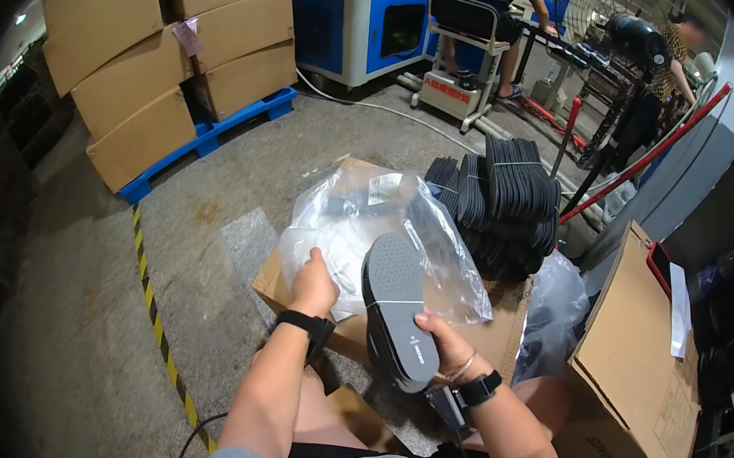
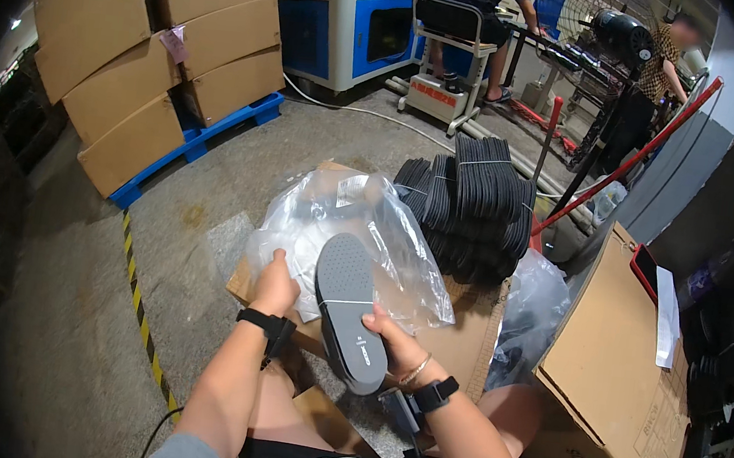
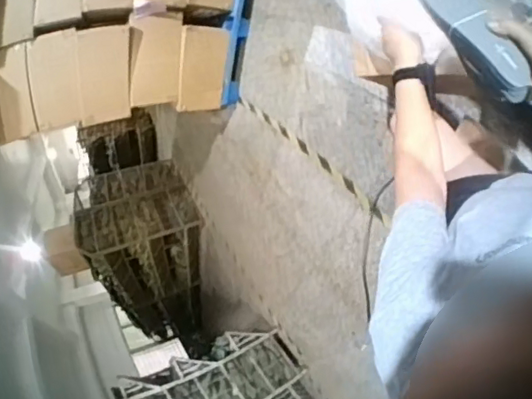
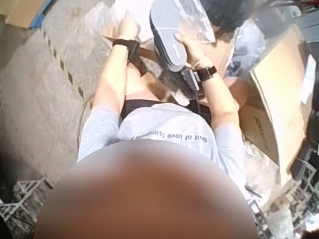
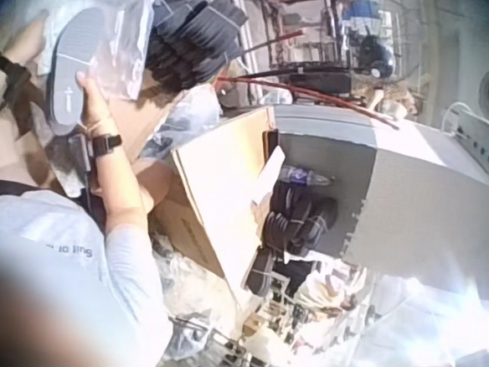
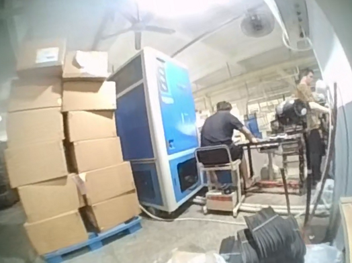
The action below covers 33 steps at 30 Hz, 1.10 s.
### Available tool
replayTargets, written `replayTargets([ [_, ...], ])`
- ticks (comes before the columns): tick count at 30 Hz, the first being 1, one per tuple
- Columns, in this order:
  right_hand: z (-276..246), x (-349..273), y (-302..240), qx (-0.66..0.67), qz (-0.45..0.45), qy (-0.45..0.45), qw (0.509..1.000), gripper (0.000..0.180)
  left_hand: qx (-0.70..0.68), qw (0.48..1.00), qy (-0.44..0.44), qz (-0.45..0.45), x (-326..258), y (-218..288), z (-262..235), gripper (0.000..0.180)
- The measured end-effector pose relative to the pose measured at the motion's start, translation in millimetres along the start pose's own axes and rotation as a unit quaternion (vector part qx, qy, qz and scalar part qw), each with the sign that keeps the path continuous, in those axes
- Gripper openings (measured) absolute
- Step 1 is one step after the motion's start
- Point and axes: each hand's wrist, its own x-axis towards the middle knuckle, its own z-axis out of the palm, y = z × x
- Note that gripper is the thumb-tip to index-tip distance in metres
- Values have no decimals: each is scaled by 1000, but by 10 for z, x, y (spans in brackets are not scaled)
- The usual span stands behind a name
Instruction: Group, count, and place shoe insoles into plastic bags for packaging in a factory setting.
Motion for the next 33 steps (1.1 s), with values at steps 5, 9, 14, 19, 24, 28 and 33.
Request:
replayTargets([
  [5,-399,197,73,-225,-28,57,972,91,-332,935,85,93,-53,-280,-254,24],
  [9,87,218,-181,-408,36,-64,910,93,-467,861,101,174,-253,-81,-533,21],
  [14,233,649,-456,-514,91,-54,851,93,-312,895,178,264,-330,-116,-630,29],
  [19,436,897,-541,-328,183,-47,926,59,-311,871,171,341,-418,-94,-780,39],
  [24,612,1244,-351,-249,109,35,962,53,-527,810,98,238,-501,-244,-814,26],
  [28,384,1387,-456,-578,-159,113,792,66,-640,754,89,116,-471,-257,-1164,28],
  [33,223,1232,-884,-571,-209,157,778,88,-618,769,62,148,-526,-56,-1466,30],
])
